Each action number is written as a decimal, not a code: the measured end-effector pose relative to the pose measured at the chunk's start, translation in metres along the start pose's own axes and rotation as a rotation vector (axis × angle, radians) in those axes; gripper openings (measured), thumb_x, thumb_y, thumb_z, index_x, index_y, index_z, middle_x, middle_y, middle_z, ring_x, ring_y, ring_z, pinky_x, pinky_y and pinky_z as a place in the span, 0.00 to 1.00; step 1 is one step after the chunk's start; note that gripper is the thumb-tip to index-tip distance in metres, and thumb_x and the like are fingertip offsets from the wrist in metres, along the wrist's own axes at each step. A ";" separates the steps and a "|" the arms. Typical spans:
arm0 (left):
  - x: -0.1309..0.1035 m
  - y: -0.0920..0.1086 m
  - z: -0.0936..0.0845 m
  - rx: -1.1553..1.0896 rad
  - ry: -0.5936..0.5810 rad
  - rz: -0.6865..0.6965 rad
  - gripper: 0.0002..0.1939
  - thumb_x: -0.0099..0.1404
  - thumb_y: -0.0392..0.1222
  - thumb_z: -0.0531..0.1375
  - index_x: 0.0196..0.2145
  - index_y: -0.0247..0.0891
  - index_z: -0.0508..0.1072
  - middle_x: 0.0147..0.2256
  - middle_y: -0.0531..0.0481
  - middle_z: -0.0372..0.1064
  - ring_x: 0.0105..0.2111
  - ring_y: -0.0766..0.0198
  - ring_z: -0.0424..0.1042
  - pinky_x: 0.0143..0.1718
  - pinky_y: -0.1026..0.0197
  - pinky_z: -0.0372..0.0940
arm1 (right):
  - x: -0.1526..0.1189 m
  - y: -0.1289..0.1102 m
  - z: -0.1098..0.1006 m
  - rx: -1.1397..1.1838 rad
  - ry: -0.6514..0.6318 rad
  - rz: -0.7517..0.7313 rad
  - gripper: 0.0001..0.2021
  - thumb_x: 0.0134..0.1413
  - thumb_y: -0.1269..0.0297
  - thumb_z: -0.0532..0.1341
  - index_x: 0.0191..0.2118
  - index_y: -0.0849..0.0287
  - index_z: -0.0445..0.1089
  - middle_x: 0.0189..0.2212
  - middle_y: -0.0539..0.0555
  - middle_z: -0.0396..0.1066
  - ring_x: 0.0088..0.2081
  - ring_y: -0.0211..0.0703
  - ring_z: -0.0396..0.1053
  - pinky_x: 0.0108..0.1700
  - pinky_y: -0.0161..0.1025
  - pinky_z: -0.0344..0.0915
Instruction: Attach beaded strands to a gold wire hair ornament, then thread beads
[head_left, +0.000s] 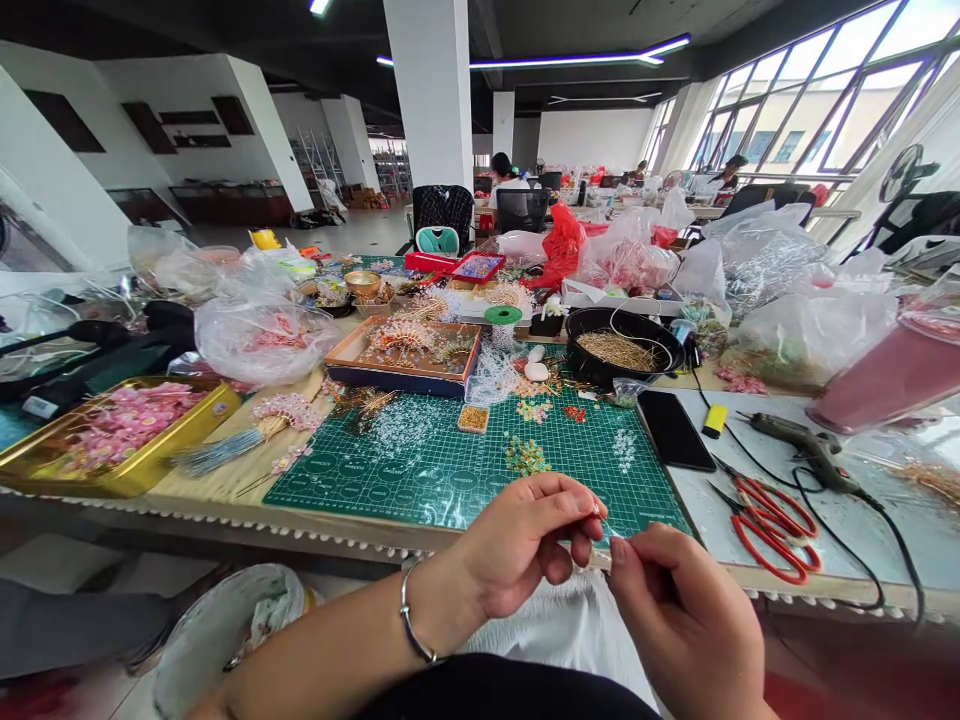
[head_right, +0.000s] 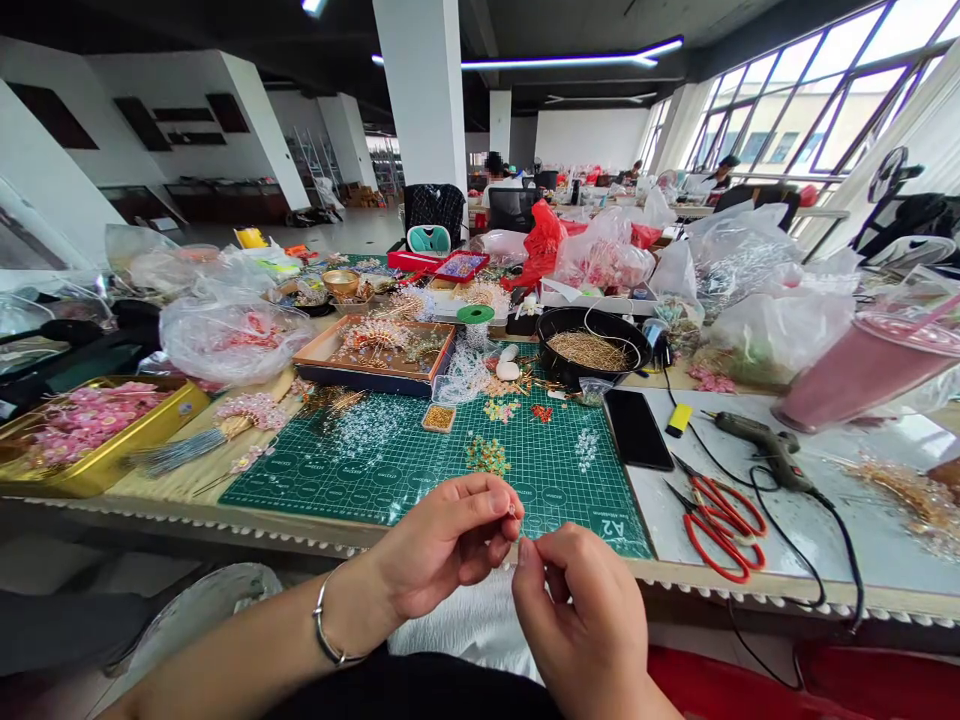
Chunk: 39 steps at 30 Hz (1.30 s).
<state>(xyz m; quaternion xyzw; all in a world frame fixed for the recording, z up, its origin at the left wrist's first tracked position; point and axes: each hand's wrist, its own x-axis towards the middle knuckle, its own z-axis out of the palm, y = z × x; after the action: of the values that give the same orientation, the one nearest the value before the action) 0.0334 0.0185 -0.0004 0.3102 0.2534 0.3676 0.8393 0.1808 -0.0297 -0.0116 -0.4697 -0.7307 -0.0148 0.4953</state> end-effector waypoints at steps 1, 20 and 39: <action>0.000 0.000 0.000 0.001 0.000 0.002 0.08 0.59 0.40 0.64 0.31 0.31 0.72 0.27 0.50 0.66 0.20 0.74 0.65 0.12 0.75 0.52 | 0.000 0.001 0.001 0.006 -0.003 0.002 0.09 0.56 0.73 0.58 0.27 0.57 0.59 0.16 0.43 0.55 0.16 0.30 0.51 0.17 0.29 0.51; -0.005 -0.002 -0.001 0.029 0.025 0.044 0.09 0.57 0.41 0.65 0.31 0.31 0.73 0.26 0.51 0.66 0.20 0.75 0.64 0.13 0.74 0.51 | 0.001 -0.001 0.001 0.005 -0.020 -0.038 0.09 0.56 0.73 0.58 0.27 0.56 0.59 0.16 0.43 0.54 0.17 0.30 0.51 0.17 0.30 0.50; -0.008 -0.001 0.001 -0.025 -0.003 0.008 0.08 0.58 0.40 0.64 0.30 0.31 0.73 0.26 0.51 0.66 0.20 0.75 0.64 0.12 0.75 0.50 | 0.002 -0.008 -0.008 0.056 -0.059 0.003 0.08 0.56 0.73 0.57 0.28 0.56 0.59 0.16 0.43 0.56 0.17 0.30 0.52 0.18 0.29 0.51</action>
<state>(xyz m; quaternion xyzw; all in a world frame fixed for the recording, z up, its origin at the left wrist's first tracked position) 0.0295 0.0115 0.0016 0.3011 0.2464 0.3736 0.8421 0.1807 -0.0368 -0.0018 -0.4569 -0.7444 0.0201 0.4865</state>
